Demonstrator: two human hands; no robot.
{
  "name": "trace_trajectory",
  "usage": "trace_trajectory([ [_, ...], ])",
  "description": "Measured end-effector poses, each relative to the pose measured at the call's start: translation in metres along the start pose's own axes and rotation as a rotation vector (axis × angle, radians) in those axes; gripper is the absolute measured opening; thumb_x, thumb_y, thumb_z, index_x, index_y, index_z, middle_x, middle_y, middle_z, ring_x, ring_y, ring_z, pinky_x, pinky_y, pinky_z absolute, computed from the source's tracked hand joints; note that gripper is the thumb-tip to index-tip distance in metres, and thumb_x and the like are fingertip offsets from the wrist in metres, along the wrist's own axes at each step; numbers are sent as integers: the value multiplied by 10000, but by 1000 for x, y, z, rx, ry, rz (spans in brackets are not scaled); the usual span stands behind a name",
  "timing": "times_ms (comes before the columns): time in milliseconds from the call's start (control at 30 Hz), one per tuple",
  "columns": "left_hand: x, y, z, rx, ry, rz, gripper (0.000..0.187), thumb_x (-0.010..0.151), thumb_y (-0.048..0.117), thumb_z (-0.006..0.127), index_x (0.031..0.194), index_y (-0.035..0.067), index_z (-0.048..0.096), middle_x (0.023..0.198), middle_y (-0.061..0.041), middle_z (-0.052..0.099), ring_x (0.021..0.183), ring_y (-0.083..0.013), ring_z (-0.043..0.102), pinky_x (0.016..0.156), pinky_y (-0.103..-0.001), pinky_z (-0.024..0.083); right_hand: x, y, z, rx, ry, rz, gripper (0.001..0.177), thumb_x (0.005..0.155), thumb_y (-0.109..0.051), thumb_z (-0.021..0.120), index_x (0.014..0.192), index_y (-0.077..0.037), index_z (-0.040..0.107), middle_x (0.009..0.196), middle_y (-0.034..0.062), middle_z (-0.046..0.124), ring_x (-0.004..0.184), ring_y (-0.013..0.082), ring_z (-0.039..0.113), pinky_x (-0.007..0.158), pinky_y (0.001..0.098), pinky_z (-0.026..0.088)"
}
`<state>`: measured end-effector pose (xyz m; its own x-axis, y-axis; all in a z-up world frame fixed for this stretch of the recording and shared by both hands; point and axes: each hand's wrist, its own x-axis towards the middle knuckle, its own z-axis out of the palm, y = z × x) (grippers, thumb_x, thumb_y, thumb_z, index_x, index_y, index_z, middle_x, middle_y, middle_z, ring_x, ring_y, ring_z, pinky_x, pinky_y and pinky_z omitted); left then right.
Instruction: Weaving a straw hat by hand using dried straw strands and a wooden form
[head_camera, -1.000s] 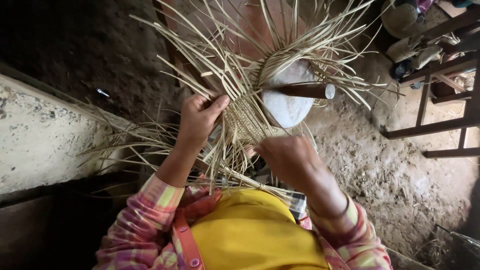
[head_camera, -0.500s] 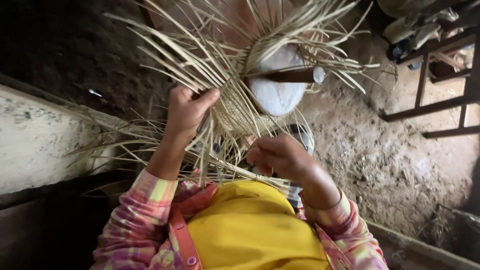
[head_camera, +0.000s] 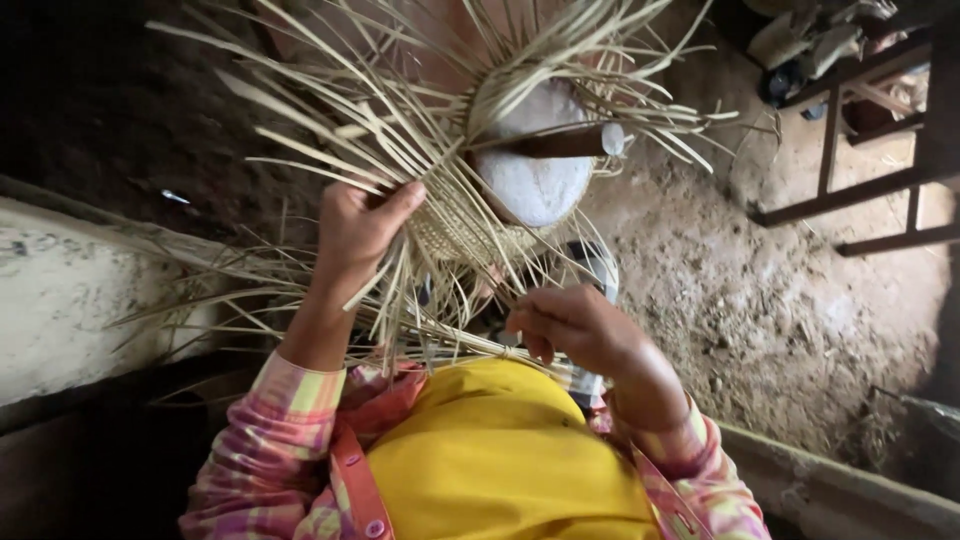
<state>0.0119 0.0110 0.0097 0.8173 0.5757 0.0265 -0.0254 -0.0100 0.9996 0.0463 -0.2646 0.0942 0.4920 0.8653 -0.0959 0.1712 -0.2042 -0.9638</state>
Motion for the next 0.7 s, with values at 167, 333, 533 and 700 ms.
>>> trace_trajectory([
  [167, 4, -17, 5, 96, -25, 136, 302, 856, 238, 899, 746, 7, 739, 661, -132, 680, 664, -108, 579, 610, -338, 503, -20, -10, 6, -385, 145, -84, 286, 963, -73, 503, 1170, 14, 680, 642, 129, 695, 553, 300, 722, 576, 441, 583],
  [333, 4, -33, 10, 124, 12, 80, 356, 909, 218, 812, 678, -18, 679, 531, -109, 543, 561, -117, 451, 495, -344, 391, -5, 50, 27, -1731, 209, -174, 104, 737, -19, 554, 717, -87, 631, 472, 69, 445, 378, 241, 439, 360, 465, 382],
  [533, -2, 39, 14, -40, 8, 46, 247, 900, 184, 802, 747, 8, 720, 623, -52, 629, 647, -92, 492, 554, -320, 464, -23, 55, 37, -906, -360, 184, 210, 924, -197, 593, 883, -37, 724, 702, 173, 710, 623, 420, 704, 543, 545, 553],
  [700, 11, 26, 17, -213, -132, 210, 267, 952, 271, 759, 1154, 115, 682, 1101, -44, 724, 1052, -241, 707, 1020, -419, 559, -15, -126, -24, -694, -648, -112, 77, 994, -104, 638, 1042, -60, 681, 967, 115, 754, 809, 266, 759, 662, 396, 622],
])
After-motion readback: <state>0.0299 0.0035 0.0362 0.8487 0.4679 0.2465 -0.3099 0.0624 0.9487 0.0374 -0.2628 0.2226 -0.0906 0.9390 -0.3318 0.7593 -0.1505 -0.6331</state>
